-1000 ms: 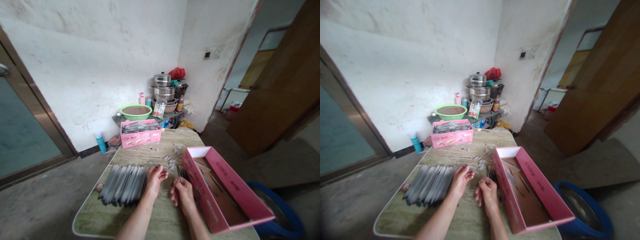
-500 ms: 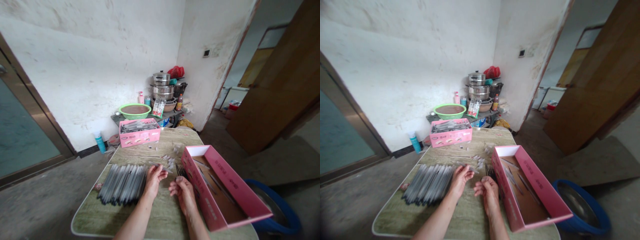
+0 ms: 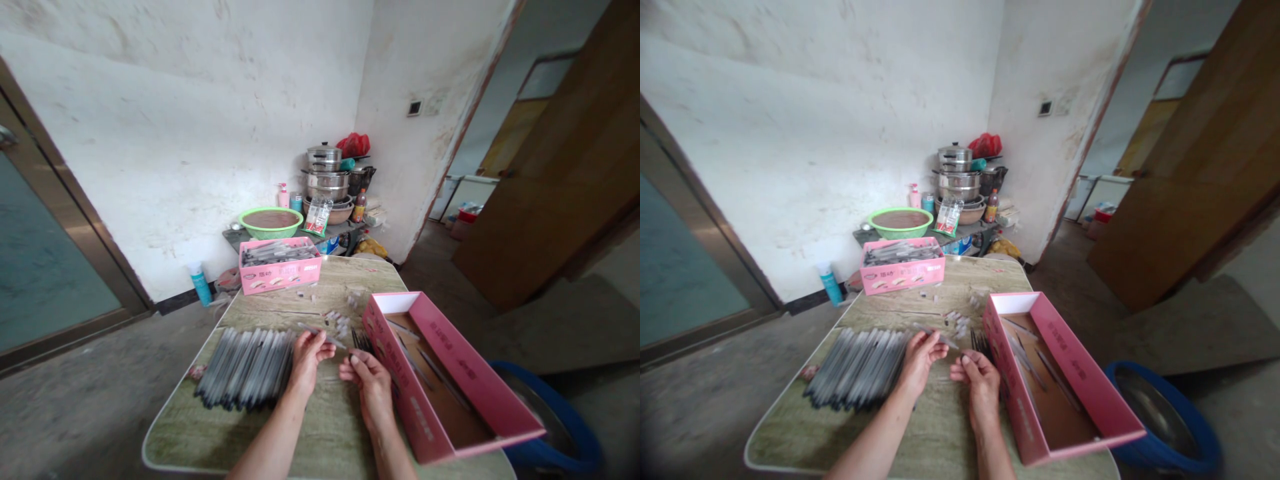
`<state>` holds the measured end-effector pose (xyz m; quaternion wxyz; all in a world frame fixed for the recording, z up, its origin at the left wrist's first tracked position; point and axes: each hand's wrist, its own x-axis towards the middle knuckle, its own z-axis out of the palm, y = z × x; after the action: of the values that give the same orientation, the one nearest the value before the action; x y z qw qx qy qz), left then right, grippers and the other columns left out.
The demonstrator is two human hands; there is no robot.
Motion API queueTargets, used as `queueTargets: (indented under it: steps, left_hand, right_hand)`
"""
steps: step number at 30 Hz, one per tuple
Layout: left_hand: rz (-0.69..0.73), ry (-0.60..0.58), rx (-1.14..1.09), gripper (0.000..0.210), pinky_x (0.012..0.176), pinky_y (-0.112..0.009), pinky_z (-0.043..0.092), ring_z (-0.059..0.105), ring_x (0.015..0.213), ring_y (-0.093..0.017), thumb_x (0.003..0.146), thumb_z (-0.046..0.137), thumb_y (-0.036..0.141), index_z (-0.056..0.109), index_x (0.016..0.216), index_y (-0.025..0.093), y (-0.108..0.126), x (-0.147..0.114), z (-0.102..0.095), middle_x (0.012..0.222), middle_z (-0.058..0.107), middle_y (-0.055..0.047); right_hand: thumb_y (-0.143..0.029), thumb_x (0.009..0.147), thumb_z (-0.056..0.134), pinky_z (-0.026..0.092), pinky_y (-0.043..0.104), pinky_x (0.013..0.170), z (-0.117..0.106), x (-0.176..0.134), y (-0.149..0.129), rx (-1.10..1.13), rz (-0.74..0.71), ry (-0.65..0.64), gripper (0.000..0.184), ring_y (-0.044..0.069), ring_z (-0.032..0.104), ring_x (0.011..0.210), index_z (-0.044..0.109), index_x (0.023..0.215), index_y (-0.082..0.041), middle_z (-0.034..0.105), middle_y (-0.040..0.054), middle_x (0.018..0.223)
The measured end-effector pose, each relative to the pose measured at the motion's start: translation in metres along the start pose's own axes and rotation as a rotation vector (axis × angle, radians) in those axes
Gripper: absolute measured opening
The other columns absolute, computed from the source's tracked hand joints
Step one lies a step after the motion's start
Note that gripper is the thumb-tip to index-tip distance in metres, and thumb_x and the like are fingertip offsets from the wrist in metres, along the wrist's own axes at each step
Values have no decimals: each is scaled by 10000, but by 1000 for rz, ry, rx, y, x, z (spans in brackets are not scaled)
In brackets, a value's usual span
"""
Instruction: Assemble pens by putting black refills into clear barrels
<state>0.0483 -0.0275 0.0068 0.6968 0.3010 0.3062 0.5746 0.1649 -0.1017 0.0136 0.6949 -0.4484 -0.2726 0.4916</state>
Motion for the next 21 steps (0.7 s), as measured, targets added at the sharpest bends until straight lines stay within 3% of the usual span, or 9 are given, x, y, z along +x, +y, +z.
queueTargets:
  steps: [5,11,21]
  left_hand:
    - [-13,6,27,386,544,-247,542,677,587,-166,647,808,378,599,843,120,1,-1,1,667,683,-32]
    - [-22,1,45,428,544,-258,544,680,585,-177,608,822,405,610,844,117,0,-2,2,669,688,-44]
    - [-11,-24,134,448,549,-276,555,678,589,-186,634,799,438,615,881,113,-3,-5,3,702,697,-68]
  right_hand:
    - [-383,730,757,489,236,430,-1,4,4,-31,-101,27,264,129,590,467,614,766,-164,633,-27,602]
    - [-342,702,788,561,288,572,-4,4,9,14,-63,69,283,175,675,603,638,861,-162,690,-2,702]
    - [-351,711,777,553,281,569,-4,4,10,-4,-56,53,281,178,676,599,639,857,-155,697,6,699]
